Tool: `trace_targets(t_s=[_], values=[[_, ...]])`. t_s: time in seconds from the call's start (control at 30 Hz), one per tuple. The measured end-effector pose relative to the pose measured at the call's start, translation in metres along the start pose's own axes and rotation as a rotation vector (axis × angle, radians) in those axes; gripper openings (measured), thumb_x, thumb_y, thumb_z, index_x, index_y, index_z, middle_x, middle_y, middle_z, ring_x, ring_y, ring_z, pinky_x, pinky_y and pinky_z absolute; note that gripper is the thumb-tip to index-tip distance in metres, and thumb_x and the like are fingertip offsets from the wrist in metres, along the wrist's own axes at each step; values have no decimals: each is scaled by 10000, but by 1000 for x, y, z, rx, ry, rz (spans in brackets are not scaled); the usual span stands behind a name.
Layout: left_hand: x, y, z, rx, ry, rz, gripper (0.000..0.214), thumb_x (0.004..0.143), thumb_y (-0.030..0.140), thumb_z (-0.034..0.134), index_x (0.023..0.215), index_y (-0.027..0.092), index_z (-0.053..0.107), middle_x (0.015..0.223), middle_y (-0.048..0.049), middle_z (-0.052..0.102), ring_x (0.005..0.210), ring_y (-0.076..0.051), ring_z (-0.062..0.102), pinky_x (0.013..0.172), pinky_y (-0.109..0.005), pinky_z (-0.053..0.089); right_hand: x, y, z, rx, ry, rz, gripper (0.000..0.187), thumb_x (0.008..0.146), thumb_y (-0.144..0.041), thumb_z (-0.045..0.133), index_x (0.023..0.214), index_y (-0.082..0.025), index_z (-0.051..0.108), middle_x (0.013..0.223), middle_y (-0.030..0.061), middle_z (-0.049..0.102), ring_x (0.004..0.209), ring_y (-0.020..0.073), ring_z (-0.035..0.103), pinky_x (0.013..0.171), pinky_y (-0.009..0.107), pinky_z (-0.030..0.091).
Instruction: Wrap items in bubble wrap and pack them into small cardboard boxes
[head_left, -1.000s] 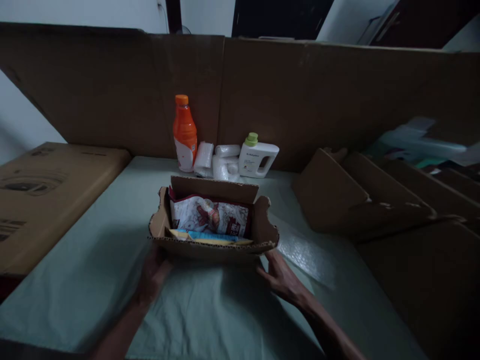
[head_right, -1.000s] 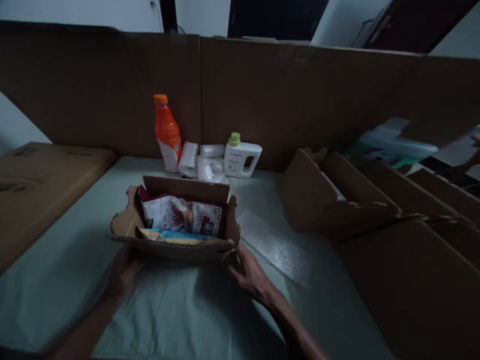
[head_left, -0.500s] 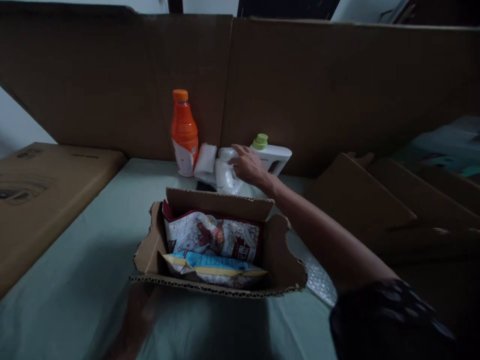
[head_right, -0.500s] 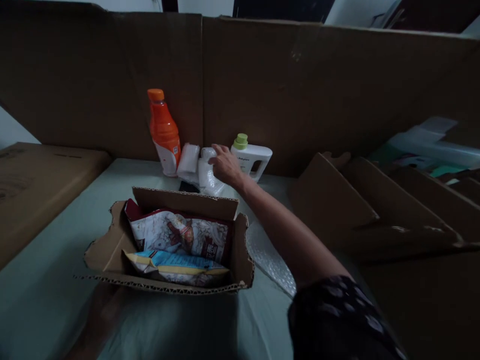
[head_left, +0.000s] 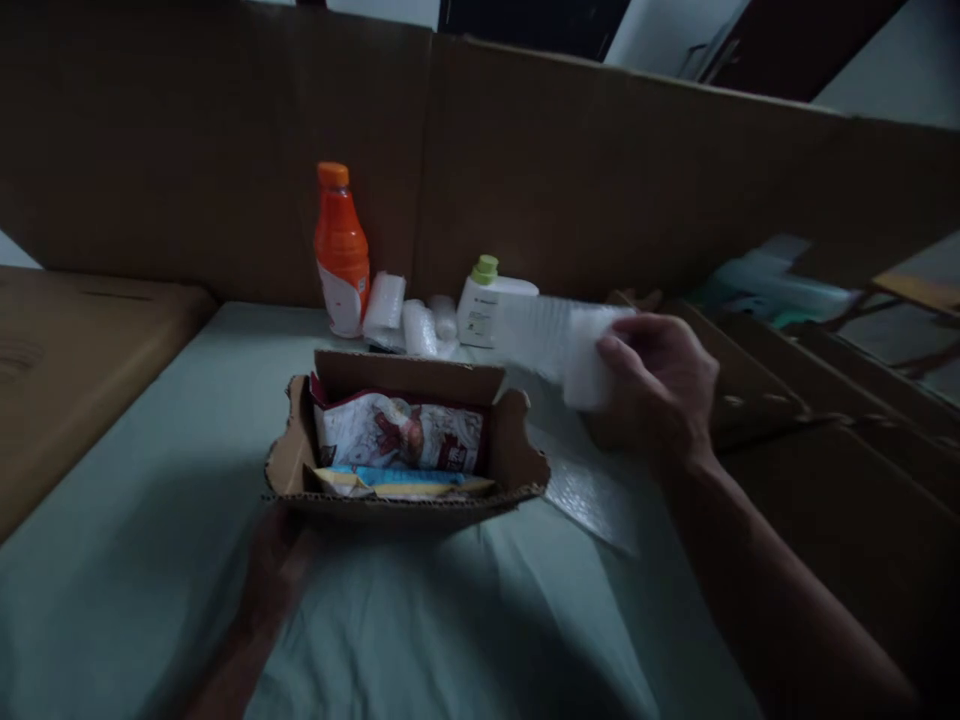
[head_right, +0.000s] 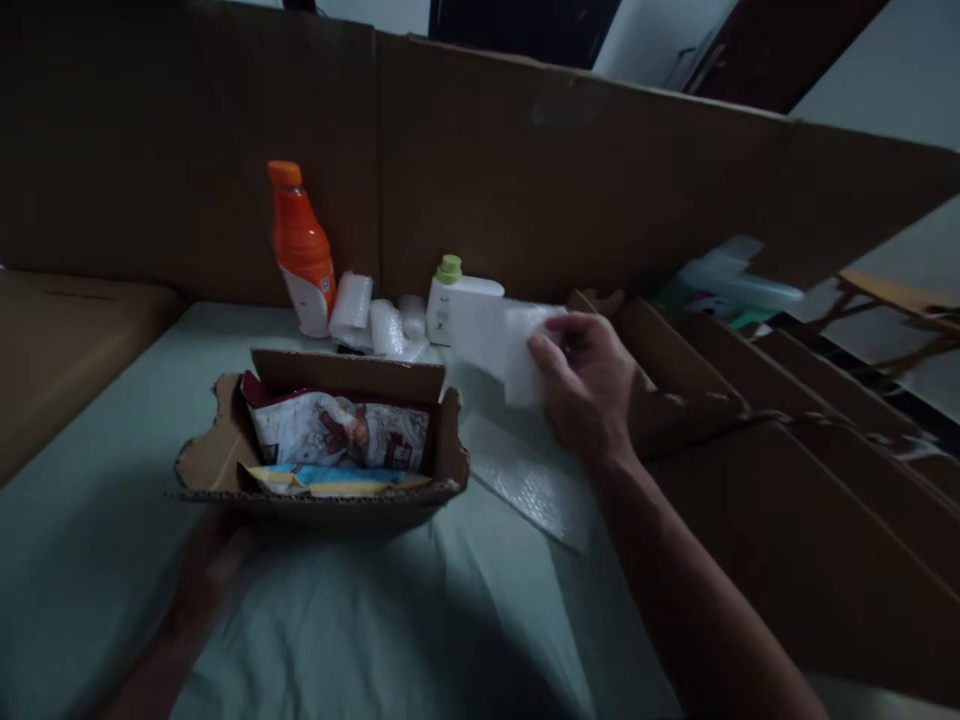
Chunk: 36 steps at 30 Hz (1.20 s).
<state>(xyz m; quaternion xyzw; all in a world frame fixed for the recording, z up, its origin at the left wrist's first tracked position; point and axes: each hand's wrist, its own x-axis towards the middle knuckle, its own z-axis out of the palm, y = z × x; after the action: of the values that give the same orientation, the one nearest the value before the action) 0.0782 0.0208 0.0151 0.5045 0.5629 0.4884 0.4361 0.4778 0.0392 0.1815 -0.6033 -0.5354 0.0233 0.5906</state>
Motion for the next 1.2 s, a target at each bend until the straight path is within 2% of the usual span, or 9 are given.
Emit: trace_targets(t_s=[0.13,0.23,0.37,0.5,0.6,0.77,0.93,1.1,1.2], values=[[-1,7,2,-24,-10,-6,440,599,377,700,990,175,687,939,-58,710,1029,-322,654,931,-404,533,-82,-2,-71,169,26,425,321,685,-404,839,855,-248,616,813,2,613,622,130,526,527,254,403],[0,4,1,-27,-12,-10,469,604,381,727,1023,174,680,958,-47,702,1020,-299,637,945,-391,511,-132,-5,-85,257,-74,682,359,663,-418,837,847,-246,580,733,-23,583,535,115,483,468,235,374],[2,0,2,-42,15,7,516,579,385,752,1039,166,667,965,-45,699,1005,-287,629,940,-385,512,-181,-6,-53,423,-242,857,379,694,-457,815,896,-236,584,732,-23,603,538,120,522,477,232,407],[2,-1,4,-10,21,73,486,586,376,729,1017,165,657,944,-38,687,992,-278,631,943,-380,504,-201,-12,-9,373,-603,592,355,764,-455,776,1020,-226,689,1002,48,707,860,192,663,709,299,534],[1,-1,4,23,13,92,513,598,369,719,1059,156,645,991,-52,689,1042,-293,632,952,-378,498,-194,-16,-6,236,-707,346,336,862,-402,700,1161,-251,712,1249,82,673,1052,217,664,833,337,544],[1,-2,3,48,22,75,553,587,393,729,1071,140,638,997,-64,676,1044,-306,624,959,-401,488,-148,16,-36,-185,-488,182,295,929,-332,592,1186,-232,697,1225,104,688,1001,225,683,845,366,546],[2,-6,5,70,51,95,531,589,413,733,1048,161,650,971,-55,684,1017,-306,633,943,-415,498,-106,70,-36,-798,-567,279,464,811,-292,710,1248,-145,663,1230,180,697,1137,319,633,907,388,490],[0,-7,5,59,26,101,483,613,396,727,1028,160,657,948,-57,690,994,-302,644,906,-399,514,-88,84,-29,-770,-658,269,85,785,-254,673,826,-194,717,768,76,711,724,219,638,630,297,414],[-1,-8,5,72,56,100,472,620,397,738,1023,165,658,946,-55,692,1003,-303,649,908,-394,521,-63,80,-25,-703,-597,229,141,831,-316,622,830,-194,694,749,52,679,688,197,604,605,292,385]])
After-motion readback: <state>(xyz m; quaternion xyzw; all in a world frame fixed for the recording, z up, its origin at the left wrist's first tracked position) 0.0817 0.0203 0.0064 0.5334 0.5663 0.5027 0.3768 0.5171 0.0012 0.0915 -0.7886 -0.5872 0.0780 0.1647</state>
